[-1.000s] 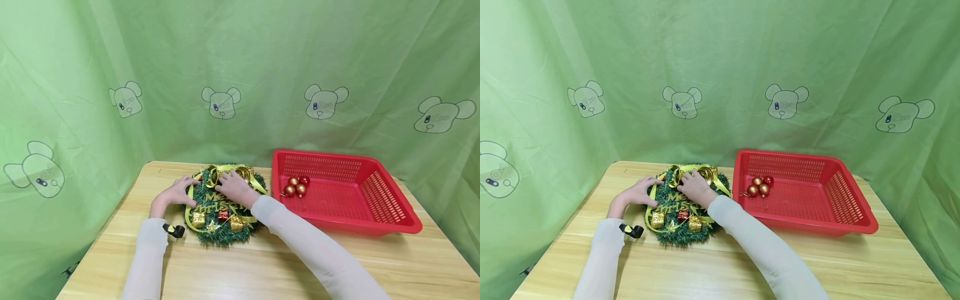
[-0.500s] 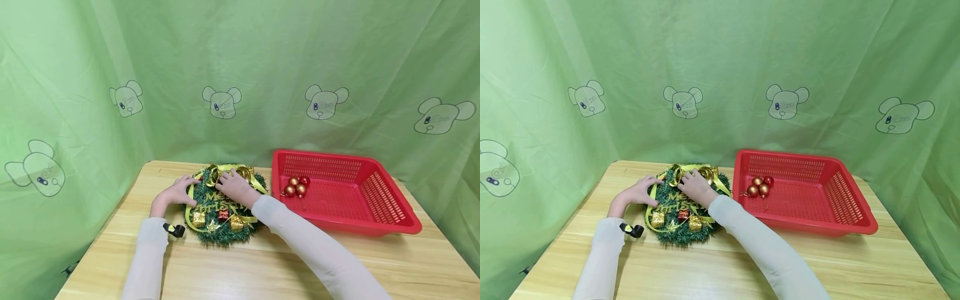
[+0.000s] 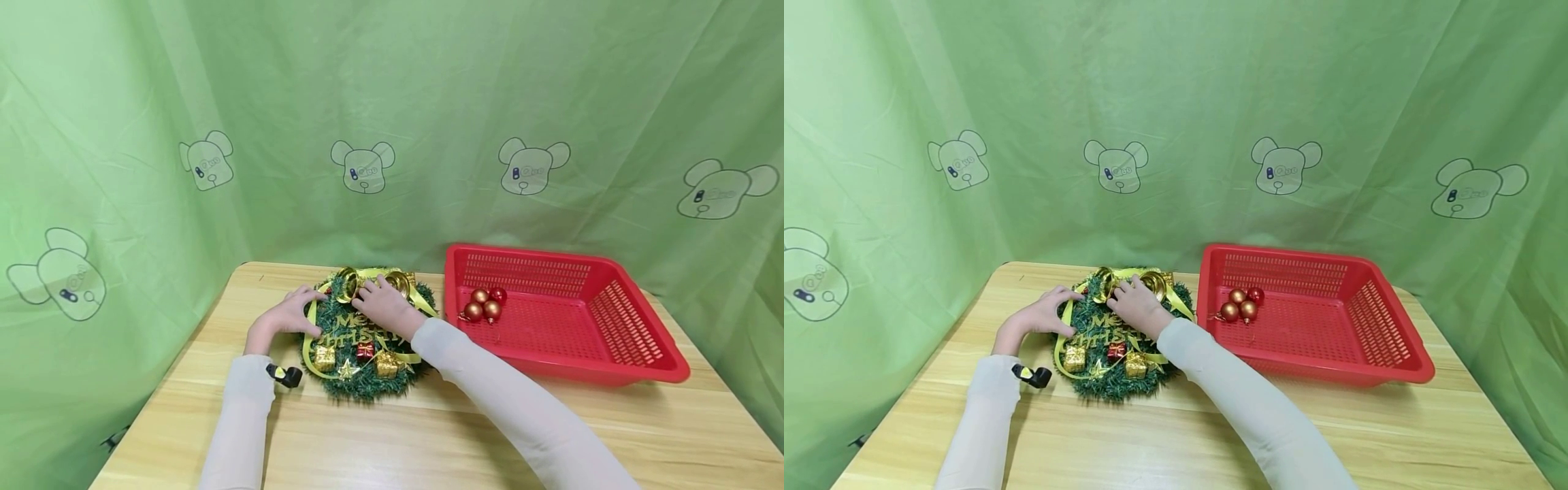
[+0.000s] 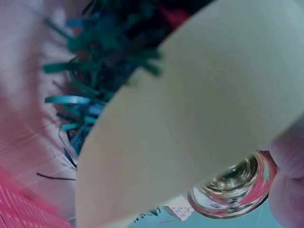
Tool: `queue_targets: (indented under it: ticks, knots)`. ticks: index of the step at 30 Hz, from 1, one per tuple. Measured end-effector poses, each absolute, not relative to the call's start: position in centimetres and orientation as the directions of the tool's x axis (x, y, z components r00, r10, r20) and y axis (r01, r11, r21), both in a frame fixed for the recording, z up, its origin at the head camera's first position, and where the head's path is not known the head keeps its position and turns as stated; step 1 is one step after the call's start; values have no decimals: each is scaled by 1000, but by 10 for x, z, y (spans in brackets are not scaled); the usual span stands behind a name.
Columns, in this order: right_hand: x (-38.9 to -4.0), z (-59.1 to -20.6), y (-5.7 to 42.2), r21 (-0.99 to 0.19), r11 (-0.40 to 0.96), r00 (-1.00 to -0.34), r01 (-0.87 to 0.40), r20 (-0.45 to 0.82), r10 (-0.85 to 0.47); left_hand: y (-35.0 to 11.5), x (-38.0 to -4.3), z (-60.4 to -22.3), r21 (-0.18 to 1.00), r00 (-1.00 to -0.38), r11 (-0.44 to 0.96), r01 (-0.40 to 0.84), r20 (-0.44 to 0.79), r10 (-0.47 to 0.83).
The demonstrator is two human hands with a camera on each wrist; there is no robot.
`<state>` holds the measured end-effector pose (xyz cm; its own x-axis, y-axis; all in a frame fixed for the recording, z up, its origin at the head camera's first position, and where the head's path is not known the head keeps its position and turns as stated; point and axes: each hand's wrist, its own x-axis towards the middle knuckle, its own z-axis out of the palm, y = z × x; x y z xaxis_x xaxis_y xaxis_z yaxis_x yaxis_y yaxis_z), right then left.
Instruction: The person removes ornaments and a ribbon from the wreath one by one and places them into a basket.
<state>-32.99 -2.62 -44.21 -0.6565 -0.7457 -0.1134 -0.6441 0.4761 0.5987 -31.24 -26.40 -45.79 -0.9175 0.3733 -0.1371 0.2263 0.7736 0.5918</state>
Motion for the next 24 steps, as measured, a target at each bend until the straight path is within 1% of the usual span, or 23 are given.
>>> queue_targets:
  ticks: [14,24]
  knots:
    - [-329,-440,-28,549,500,-656,-670,-122,-745,-264,-312,-457,602,-917,767,222,-138,374]
    - [-332,-443,-31,567,492,-657,-661,-121,-744,-265,-313,-457,598,-918,771,220,-141,371]
